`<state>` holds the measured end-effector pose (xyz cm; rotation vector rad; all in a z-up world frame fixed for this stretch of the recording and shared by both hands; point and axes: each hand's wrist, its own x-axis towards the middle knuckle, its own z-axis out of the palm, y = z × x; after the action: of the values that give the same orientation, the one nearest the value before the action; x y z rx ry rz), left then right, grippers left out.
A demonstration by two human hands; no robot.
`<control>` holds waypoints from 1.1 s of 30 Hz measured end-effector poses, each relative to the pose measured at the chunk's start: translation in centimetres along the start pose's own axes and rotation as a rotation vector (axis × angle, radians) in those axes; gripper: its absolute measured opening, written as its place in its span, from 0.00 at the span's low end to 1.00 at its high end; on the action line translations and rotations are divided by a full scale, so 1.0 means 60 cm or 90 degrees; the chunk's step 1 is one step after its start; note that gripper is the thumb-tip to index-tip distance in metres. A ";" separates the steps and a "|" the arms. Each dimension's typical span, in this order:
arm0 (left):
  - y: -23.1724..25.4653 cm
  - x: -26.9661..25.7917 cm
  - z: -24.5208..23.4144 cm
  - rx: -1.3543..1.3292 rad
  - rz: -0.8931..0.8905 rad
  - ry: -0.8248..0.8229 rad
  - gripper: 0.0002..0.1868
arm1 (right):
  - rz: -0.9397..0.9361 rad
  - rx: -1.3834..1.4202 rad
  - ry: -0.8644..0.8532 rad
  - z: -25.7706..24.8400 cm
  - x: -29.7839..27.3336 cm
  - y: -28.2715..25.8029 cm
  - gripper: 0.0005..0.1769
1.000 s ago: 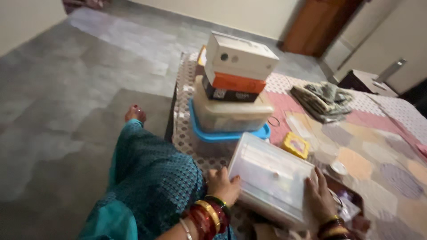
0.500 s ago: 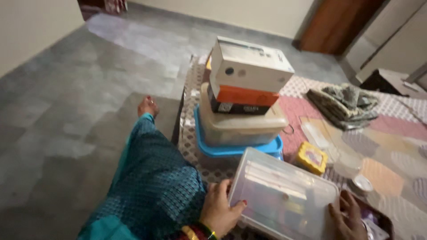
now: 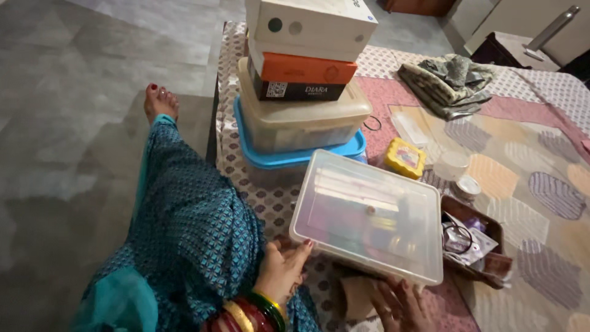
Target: The person sits on the floor and opens a clear plastic container filled with colorful bangles. They remove a small photograph and several small packets from the container, placing them into a brown plastic basket. The person then picks up a small metal bowl from the basket and uses a thin metal tool to stir or manipulate small items inside it.
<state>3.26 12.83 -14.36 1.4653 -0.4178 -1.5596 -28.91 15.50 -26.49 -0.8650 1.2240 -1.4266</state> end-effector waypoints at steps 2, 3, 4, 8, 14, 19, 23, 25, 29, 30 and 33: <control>-0.011 0.005 -0.007 -0.042 0.051 -0.044 0.24 | 0.182 0.190 0.202 0.049 -0.017 -0.036 0.34; -0.017 0.007 -0.007 -0.050 0.034 -0.061 0.23 | 0.179 0.197 0.206 0.062 -0.019 -0.049 0.30; -0.020 0.009 -0.003 -0.058 0.017 -0.078 0.22 | 0.176 0.203 0.210 0.072 -0.016 -0.059 0.27; -0.030 0.014 0.004 -0.085 0.045 -0.144 0.18 | 0.102 0.181 0.178 0.080 -0.014 -0.072 0.16; -0.024 0.012 0.005 -0.041 0.074 -0.118 0.12 | 0.090 0.113 0.190 0.068 -0.010 -0.081 0.12; -0.002 -0.014 0.005 0.053 0.107 -0.116 0.13 | 0.080 0.099 0.164 0.023 -0.004 -0.079 0.14; 0.001 -0.021 0.006 0.066 0.158 -0.102 0.13 | 0.031 0.063 0.143 0.006 0.002 -0.075 0.14; 0.001 -0.016 0.004 0.025 0.130 -0.123 0.13 | 0.061 0.074 0.165 0.004 -0.001 -0.071 0.12; 0.024 -0.033 0.002 0.000 0.010 -0.182 0.15 | 0.036 -0.140 0.154 -0.023 -0.002 -0.115 0.14; 0.036 -0.043 0.004 -0.004 0.033 -0.208 0.15 | 0.006 -0.112 0.142 -0.014 -0.001 -0.125 0.14; 0.079 -0.073 0.019 0.005 0.138 -0.255 0.14 | -0.080 -0.030 0.105 0.027 -0.002 -0.206 0.12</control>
<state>3.44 13.45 -7.82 1.0677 -0.7895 -1.6725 -30.31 14.73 -14.14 -0.8828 1.3510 -1.6008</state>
